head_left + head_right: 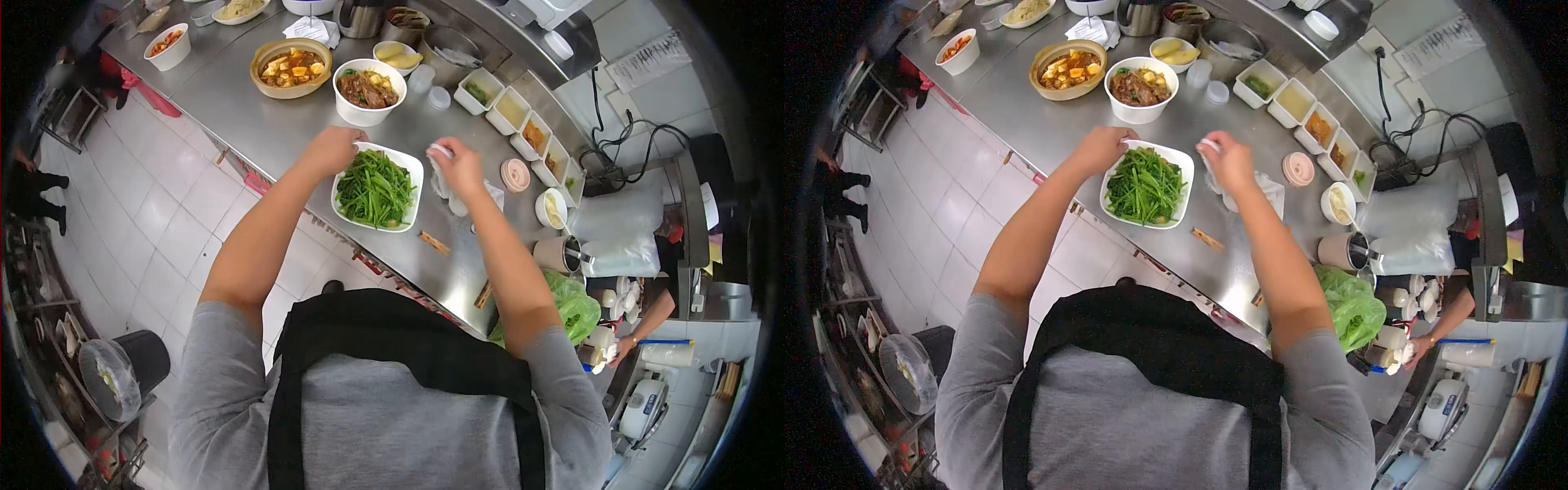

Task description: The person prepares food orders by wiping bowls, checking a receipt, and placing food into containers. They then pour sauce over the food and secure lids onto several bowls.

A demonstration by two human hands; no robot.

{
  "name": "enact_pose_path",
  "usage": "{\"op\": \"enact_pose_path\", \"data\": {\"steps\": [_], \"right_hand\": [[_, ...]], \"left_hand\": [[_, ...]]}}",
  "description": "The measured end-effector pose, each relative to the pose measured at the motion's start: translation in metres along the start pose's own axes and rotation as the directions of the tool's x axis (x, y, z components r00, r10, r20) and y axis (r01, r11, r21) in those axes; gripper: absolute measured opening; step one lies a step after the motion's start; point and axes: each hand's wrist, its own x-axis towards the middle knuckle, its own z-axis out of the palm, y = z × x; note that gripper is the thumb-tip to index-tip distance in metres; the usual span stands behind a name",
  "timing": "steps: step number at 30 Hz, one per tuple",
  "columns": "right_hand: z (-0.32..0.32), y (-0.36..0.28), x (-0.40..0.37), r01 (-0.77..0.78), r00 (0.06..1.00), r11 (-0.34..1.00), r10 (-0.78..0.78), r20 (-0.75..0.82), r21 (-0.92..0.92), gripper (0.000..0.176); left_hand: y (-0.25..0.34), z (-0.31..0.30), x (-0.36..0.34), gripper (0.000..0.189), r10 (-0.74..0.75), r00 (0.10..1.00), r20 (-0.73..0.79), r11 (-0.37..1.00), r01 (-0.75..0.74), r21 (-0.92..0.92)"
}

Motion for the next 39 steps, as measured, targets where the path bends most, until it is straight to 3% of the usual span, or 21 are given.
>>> {"op": "enact_pose_path", "data": {"steps": [2,4,9,13,16,19,26,29,30,33,34,37,39], "right_hand": [[0.008,-0.015,0.006,0.251,0.968,0.965,-0.251,0.01,-0.081,0.015],[0.012,-0.023,0.012,0.496,0.868,0.864,-0.497,0.007,-0.087,0.013],[0.019,-0.011,0.014,0.548,0.816,0.83,-0.502,0.287,-0.107,0.016],[0.006,-0.009,-0.007,0.54,0.819,0.835,-0.492,0.296,-0.107,0.022],[-0.008,-0.02,-0.012,0.334,0.86,0.935,-0.253,0.443,-0.115,0.024],[-0.011,-0.03,-0.015,0.333,0.835,0.923,-0.195,0.514,-0.192,0.027],[-0.019,-0.038,-0.052,0.19,0.87,0.982,-0.161,0.467,-0.017,0.023],[-0.046,-0.026,-0.046,-0.097,0.746,0.979,-0.049,0.664,0.181,0.022],[-0.054,-0.021,-0.044,-0.35,0.683,0.921,0.125,0.72,0.171,0.022],[-0.051,-0.016,-0.039,-0.49,0.805,0.837,0.329,0.494,0.242,0.022],[-0.045,-0.018,-0.036,-0.292,0.897,0.938,0.201,0.393,0.185,0.023],[-0.022,-0.023,-0.034,0.197,0.914,0.98,-0.18,0.364,-0.009,0.022],[-0.025,-0.019,-0.037,0.17,0.877,0.985,-0.163,0.453,0.027,0.02]], "left_hand": [[-0.002,0.003,0.001,0.024,0.012,1.0,-0.016,1.0,-0.012,0.019],[-0.003,0.003,0.004,0.023,0.028,0.999,-0.034,0.999,-0.027,0.031],[-0.005,0.005,0.005,0.021,0.073,0.997,-0.04,0.994,-0.07,0.079],[-0.006,0.006,0.003,0.023,0.069,0.996,-0.049,0.995,-0.065,0.078],[-0.01,0.009,0.007,0.027,0.053,0.997,-0.064,0.997,-0.049,0.064],[-0.008,0.011,0.005,0.025,0.034,0.998,-0.046,0.997,-0.031,0.068],[0.0,0.006,-0.003,0.022,0.011,0.997,-0.079,0.998,-0.006,0.063],[-0.005,0.01,-0.006,0.023,-0.044,0.991,-0.124,0.999,0.046,0.015],[-0.006,0.011,-0.006,0.023,-0.06,0.987,-0.148,0.998,0.06,-0.007],[-0.005,0.014,-0.008,0.023,-0.072,0.979,-0.19,0.997,0.068,-0.029],[-0.003,0.014,-0.009,0.022,-0.083,0.98,-0.183,0.997,0.079,-0.026],[0.002,0.013,-0.01,0.022,-0.112,0.98,-0.165,0.994,0.111,-0.012],[0.003,0.01,-0.013,0.023,-0.127,0.981,-0.15,0.992,0.129,0.002]]}}
